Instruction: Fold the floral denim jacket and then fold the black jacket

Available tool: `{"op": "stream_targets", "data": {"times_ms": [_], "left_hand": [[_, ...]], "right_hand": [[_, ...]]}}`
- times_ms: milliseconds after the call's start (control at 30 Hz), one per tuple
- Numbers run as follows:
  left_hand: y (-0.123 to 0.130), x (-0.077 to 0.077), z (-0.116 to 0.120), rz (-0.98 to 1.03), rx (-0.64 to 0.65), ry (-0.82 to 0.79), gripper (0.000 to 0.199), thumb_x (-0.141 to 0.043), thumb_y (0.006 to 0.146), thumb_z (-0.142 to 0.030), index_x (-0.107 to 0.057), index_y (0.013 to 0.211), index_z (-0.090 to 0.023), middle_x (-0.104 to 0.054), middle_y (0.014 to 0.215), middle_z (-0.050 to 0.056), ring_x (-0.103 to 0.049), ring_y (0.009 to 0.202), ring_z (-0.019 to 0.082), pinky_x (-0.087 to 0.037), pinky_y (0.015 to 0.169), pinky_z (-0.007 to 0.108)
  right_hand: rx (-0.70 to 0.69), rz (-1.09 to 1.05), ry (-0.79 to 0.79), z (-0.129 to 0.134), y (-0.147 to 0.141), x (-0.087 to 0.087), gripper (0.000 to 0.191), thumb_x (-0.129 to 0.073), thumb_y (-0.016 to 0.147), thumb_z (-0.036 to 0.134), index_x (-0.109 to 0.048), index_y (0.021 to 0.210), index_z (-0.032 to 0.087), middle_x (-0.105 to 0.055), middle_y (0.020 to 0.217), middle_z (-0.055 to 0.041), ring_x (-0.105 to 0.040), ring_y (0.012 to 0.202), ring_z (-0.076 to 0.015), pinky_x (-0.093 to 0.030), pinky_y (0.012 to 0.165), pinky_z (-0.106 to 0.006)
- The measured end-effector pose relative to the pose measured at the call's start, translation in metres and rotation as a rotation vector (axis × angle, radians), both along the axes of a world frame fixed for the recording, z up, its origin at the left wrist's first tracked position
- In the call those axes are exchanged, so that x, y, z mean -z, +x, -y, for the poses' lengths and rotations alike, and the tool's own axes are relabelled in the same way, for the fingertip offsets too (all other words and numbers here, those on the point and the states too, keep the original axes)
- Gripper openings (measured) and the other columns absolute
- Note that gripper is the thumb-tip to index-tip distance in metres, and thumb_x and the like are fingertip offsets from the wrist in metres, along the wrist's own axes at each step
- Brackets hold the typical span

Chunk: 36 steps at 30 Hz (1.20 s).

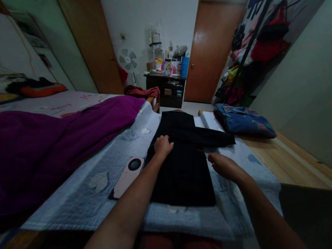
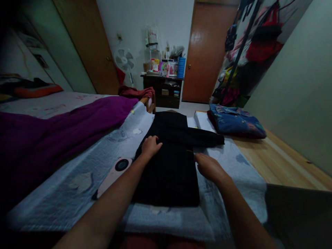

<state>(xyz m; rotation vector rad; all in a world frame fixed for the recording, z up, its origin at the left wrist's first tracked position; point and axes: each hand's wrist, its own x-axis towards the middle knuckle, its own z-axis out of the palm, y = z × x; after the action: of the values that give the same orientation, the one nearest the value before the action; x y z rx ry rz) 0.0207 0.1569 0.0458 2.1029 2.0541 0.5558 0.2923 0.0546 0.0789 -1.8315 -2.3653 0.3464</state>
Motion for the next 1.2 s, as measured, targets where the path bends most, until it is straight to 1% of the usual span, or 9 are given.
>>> {"op": "stream_targets", "data": {"times_ms": [67,200,300,400,533,633,733,967,1200], "left_hand": [[0.004,0.005,-0.004,-0.004,-0.082,-0.060,0.043,-0.066,0.075,-0.045,-0.059,0.108,-0.018,-0.060,0.114,0.014,-0.057,0.109,0.029,-0.047,0.086,0.037],[0.005,0.018,-0.009,0.070,-0.130,-0.115,0.036,-0.064,0.076,-0.038,-0.061,0.105,-0.018,-0.064,0.109,0.012,-0.060,0.104,0.028,-0.047,0.083,0.035],[0.000,0.031,-0.010,0.130,-0.119,-0.046,0.026,-0.057,0.079,-0.032,-0.063,0.102,-0.020,-0.066,0.104,0.009,-0.062,0.100,0.025,-0.047,0.082,0.033],[-0.005,0.042,-0.011,0.186,-0.083,0.036,0.024,-0.055,0.081,-0.028,-0.064,0.102,-0.022,-0.066,0.104,0.005,-0.061,0.099,0.021,-0.046,0.083,0.030],[-0.008,0.046,-0.012,0.293,-0.061,0.073,0.023,-0.057,0.079,-0.026,-0.064,0.101,-0.023,-0.065,0.098,0.004,-0.061,0.095,0.020,-0.047,0.081,0.029],[-0.009,0.045,-0.014,0.423,-0.053,0.111,0.022,-0.051,0.084,-0.024,-0.063,0.102,-0.021,-0.065,0.097,0.004,-0.062,0.093,0.019,-0.048,0.084,0.030],[-0.008,0.044,-0.016,0.493,-0.085,0.149,0.026,-0.042,0.088,-0.019,-0.062,0.103,-0.019,-0.065,0.103,0.006,-0.061,0.099,0.019,-0.046,0.091,0.030],[-0.005,0.048,-0.019,0.411,-0.137,0.123,0.020,-0.049,0.084,-0.019,-0.064,0.098,-0.019,-0.066,0.097,0.006,-0.062,0.095,0.021,-0.048,0.088,0.032],[-0.005,0.048,-0.019,0.430,-0.129,0.115,0.024,-0.045,0.084,-0.013,-0.064,0.098,-0.019,-0.068,0.100,0.006,-0.062,0.099,0.020,-0.046,0.090,0.031]], "right_hand": [[-0.081,-0.109,0.080,-0.017,-0.022,-0.003,0.035,-0.049,0.070,0.001,-0.064,0.095,0.021,-0.067,0.096,-0.0083,-0.062,0.088,-0.0206,-0.044,0.078,-0.031],[-0.154,-0.242,0.111,-0.066,-0.081,-0.002,0.027,-0.054,0.076,0.009,-0.065,0.099,0.019,-0.067,0.101,-0.0078,-0.062,0.094,-0.0202,-0.045,0.086,-0.031],[-0.081,-0.383,0.105,-0.103,-0.118,0.015,0.026,-0.051,0.080,0.007,-0.067,0.095,0.019,-0.069,0.101,-0.0073,-0.063,0.095,-0.0195,-0.046,0.088,-0.031],[0.022,-0.510,0.121,-0.125,-0.137,0.044,0.026,-0.050,0.081,0.006,-0.068,0.096,0.019,-0.069,0.100,-0.0069,-0.064,0.096,-0.0191,-0.047,0.089,-0.031],[0.057,-0.591,0.159,-0.131,-0.141,0.079,0.023,-0.053,0.083,0.009,-0.069,0.095,0.019,-0.067,0.100,-0.0075,-0.062,0.097,-0.0188,-0.047,0.091,-0.033],[0.054,-0.626,0.186,-0.130,-0.141,0.092,0.022,-0.053,0.086,0.014,-0.070,0.098,0.021,-0.065,0.099,-0.0071,-0.061,0.095,-0.0180,-0.048,0.089,-0.032],[0.051,-0.604,0.178,-0.130,-0.144,0.095,0.023,-0.052,0.088,0.017,-0.069,0.103,0.021,-0.063,0.101,-0.0073,-0.060,0.096,-0.0182,-0.047,0.090,-0.031],[0.077,-0.421,0.153,-0.130,-0.152,0.095,0.034,-0.048,0.091,0.019,-0.065,0.120,0.026,-0.059,0.105,-0.0073,-0.056,0.097,-0.0189,-0.045,0.085,-0.029],[0.078,-0.305,0.216,-0.129,-0.157,0.092,0.030,-0.046,0.089,0.015,-0.068,0.106,0.026,-0.058,0.098,-0.0058,-0.054,0.090,-0.0189,-0.042,0.071,-0.027]]}}
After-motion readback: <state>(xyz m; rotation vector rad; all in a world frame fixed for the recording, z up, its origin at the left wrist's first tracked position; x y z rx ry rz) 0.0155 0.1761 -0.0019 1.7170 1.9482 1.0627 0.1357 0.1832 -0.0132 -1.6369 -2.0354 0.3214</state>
